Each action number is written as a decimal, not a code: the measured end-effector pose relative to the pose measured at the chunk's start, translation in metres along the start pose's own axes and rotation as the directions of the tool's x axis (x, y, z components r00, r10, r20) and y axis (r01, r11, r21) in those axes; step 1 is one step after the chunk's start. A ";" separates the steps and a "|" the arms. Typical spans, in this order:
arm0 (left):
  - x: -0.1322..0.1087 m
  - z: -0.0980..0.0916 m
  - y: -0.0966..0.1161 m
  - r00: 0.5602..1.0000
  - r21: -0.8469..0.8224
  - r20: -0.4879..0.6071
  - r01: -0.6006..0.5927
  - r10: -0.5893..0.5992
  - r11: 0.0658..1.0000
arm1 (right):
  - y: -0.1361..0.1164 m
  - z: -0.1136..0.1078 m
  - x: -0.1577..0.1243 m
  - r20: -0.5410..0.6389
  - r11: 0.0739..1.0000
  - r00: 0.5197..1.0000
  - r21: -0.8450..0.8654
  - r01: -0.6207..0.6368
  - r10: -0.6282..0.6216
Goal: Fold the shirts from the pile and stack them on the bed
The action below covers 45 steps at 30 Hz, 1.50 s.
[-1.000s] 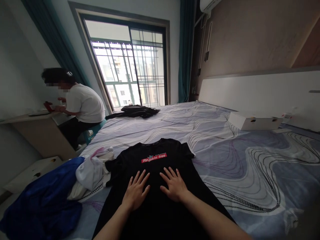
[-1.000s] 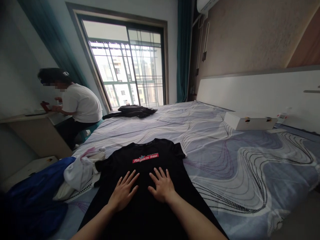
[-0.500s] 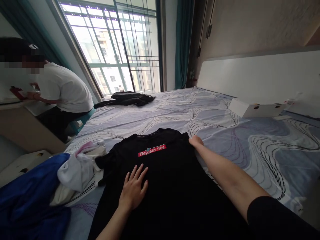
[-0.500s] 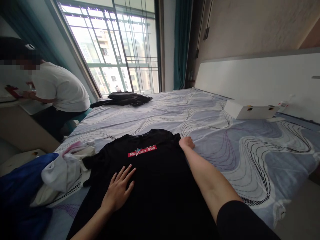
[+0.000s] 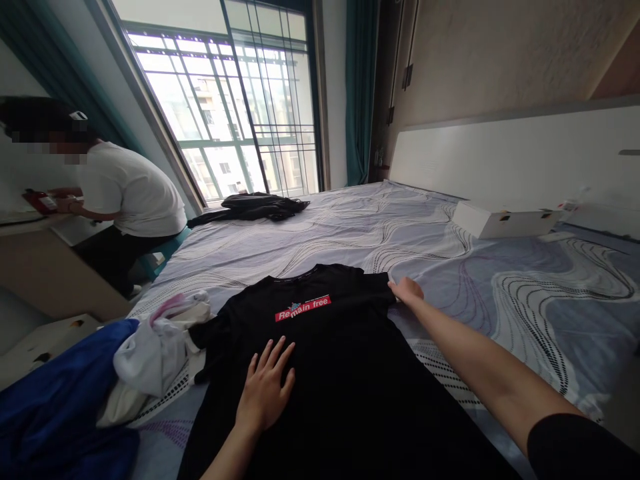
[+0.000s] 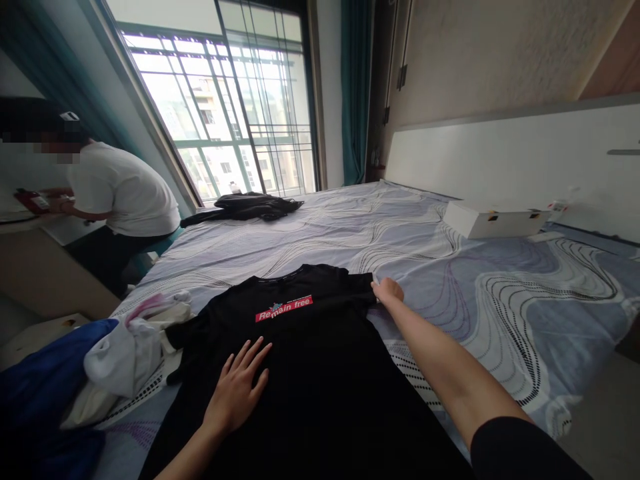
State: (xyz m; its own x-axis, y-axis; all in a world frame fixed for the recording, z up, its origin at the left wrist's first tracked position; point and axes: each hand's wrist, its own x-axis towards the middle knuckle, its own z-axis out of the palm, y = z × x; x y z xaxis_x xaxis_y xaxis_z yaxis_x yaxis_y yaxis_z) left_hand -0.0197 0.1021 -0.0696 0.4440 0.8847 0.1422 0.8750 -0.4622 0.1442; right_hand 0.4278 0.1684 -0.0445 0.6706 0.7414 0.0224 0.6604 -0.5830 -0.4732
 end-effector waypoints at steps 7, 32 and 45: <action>0.000 0.001 -0.001 1.000 -0.008 -0.028 -0.005 0.005 1.000 | -0.020 -0.002 -0.008 0.006 1.000 1.000 -0.015 0.015 -0.015; -0.002 0.002 -0.001 1.000 -0.040 -0.020 -0.002 0.001 0.999 | -0.101 0.073 -0.086 0.327 0.783 0.747 -0.033 0.621 -0.579; -0.005 0.000 0.001 1.000 -0.025 -0.009 0.000 0.000 1.000 | -0.120 0.106 -0.154 0.176 0.655 0.661 -0.098 0.749 -0.729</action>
State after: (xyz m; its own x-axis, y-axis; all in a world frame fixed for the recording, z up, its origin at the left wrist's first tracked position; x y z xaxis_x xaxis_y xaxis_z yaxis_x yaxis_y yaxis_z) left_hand -0.0211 0.0976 -0.0700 0.4417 0.8843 0.1513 0.8699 -0.4634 0.1691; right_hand 0.2100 0.1591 -0.0843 -0.0979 0.9739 0.2047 0.9682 0.1409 -0.2070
